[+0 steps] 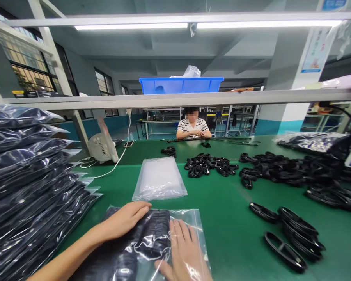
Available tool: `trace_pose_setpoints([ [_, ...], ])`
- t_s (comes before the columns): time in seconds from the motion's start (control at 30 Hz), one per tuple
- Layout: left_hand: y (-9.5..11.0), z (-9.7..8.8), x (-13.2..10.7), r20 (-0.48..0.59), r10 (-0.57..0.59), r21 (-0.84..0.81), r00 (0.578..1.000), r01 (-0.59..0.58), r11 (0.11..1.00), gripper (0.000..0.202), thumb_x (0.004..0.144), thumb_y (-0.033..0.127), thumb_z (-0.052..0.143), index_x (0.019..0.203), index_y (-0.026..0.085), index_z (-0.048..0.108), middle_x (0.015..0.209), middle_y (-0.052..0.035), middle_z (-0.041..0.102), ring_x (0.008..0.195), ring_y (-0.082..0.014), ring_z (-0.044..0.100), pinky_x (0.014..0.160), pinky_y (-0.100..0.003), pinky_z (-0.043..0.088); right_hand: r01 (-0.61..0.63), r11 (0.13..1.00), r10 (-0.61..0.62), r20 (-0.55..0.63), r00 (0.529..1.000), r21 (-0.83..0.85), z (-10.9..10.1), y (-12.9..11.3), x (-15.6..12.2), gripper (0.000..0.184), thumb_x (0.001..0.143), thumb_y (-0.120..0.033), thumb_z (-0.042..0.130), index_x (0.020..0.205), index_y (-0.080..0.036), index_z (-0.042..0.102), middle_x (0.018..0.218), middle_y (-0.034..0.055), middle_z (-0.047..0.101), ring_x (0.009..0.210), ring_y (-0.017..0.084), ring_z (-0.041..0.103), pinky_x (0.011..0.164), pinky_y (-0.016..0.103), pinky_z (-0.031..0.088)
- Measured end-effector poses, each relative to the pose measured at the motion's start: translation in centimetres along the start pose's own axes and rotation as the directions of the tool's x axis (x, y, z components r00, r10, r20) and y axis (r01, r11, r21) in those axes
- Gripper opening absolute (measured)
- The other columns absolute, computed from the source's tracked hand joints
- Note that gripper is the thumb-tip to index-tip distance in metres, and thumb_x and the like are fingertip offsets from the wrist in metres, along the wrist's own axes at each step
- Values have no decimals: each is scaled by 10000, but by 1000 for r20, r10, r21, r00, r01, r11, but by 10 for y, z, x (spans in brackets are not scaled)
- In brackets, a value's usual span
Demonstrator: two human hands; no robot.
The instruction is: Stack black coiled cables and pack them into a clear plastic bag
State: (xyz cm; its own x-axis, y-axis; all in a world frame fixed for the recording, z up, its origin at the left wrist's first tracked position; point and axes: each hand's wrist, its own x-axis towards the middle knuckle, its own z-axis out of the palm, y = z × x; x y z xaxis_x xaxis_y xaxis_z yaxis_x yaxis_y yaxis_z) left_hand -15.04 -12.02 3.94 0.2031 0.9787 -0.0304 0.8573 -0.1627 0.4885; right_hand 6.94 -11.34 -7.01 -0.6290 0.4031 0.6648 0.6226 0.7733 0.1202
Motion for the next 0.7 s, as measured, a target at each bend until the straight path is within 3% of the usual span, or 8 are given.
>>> trace_pose_setpoints([
  [0.1,-1,-6,29,96,17,-41,995,-14,999,443,870,467,333,946,176,658,944,-42,683,868,-201,596,792,-289,425,22,999,-23,-45,999,-34,0,1,0,703,754,-449,551,1269,3,393,1152,218,591,1037,339,545,794,452,462],
  [0.23,-4,0,59,245,39,-91,969,-17,996,379,767,475,506,944,188,679,857,-16,696,757,-169,602,635,-224,426,57,995,-65,-99,993,-82,1,3,2,773,772,-477,517,1347,-13,288,1108,178,629,988,316,582,763,419,475],
  [0.43,-9,6,74,361,60,-143,931,-8,990,382,790,476,470,884,181,694,880,-24,690,780,-166,590,667,-229,418,91,991,-99,-91,991,-94,3,9,3,944,791,-551,465,1414,0,19,1046,165,665,923,309,621,712,403,498],
  [0.57,-6,9,84,436,97,-194,895,-12,981,417,747,547,519,925,209,687,925,-15,686,837,-175,592,726,-245,423,96,994,-98,-27,995,-45,18,16,-9,930,795,-590,436,1426,-51,17,1099,165,642,947,315,616,703,399,517],
  [0.7,1,21,100,491,129,-251,862,-1,968,203,674,364,642,775,196,695,781,10,674,781,-158,583,714,-246,431,-37,999,37,25,999,31,36,18,-25,764,841,-485,414,1440,-203,31,1211,98,586,1056,320,562,799,438,507],
])
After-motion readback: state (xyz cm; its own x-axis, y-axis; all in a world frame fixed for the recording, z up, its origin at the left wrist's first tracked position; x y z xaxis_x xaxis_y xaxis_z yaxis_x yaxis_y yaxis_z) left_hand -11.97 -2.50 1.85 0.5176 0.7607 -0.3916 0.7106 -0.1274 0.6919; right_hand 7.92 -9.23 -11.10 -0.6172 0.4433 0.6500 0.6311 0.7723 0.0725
